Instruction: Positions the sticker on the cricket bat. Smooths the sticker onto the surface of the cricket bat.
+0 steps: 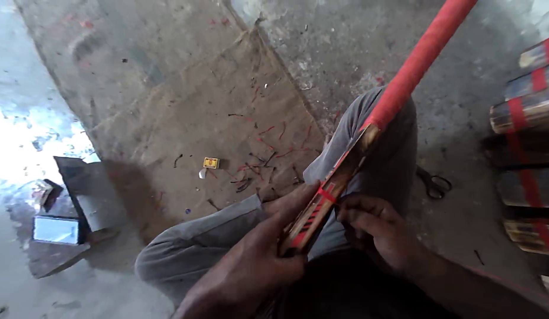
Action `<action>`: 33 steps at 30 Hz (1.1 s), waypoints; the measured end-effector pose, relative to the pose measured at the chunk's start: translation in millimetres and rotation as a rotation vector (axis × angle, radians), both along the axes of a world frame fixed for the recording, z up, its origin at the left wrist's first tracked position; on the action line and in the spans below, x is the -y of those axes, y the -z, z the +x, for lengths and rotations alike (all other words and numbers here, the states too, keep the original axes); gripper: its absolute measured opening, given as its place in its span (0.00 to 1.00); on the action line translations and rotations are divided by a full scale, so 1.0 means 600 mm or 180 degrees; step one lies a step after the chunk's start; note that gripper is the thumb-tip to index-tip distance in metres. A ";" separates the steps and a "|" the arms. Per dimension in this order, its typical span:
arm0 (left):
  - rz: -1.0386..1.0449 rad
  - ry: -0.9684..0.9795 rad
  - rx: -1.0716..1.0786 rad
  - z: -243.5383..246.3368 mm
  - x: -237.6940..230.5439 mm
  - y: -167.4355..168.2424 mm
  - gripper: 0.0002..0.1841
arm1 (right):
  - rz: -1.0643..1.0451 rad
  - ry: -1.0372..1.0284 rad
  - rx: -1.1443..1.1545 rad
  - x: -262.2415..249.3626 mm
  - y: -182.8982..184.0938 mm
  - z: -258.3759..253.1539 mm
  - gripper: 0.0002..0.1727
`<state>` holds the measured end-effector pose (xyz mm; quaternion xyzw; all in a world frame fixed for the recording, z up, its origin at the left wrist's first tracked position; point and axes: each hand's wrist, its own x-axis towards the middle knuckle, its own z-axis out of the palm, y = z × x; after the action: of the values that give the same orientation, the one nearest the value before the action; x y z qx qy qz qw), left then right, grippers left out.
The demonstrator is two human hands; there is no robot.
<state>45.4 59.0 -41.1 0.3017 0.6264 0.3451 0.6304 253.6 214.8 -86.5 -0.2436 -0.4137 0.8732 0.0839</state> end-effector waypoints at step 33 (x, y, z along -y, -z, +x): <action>0.0141 0.0423 -0.4877 0.100 -0.021 0.056 0.42 | -0.0813 0.0448 0.0571 0.020 0.073 0.045 0.12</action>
<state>105.2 71.3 -74.4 0.5060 0.8617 0.0136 0.0336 280.8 202.8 -130.0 -0.3576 -0.2872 0.8854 0.0760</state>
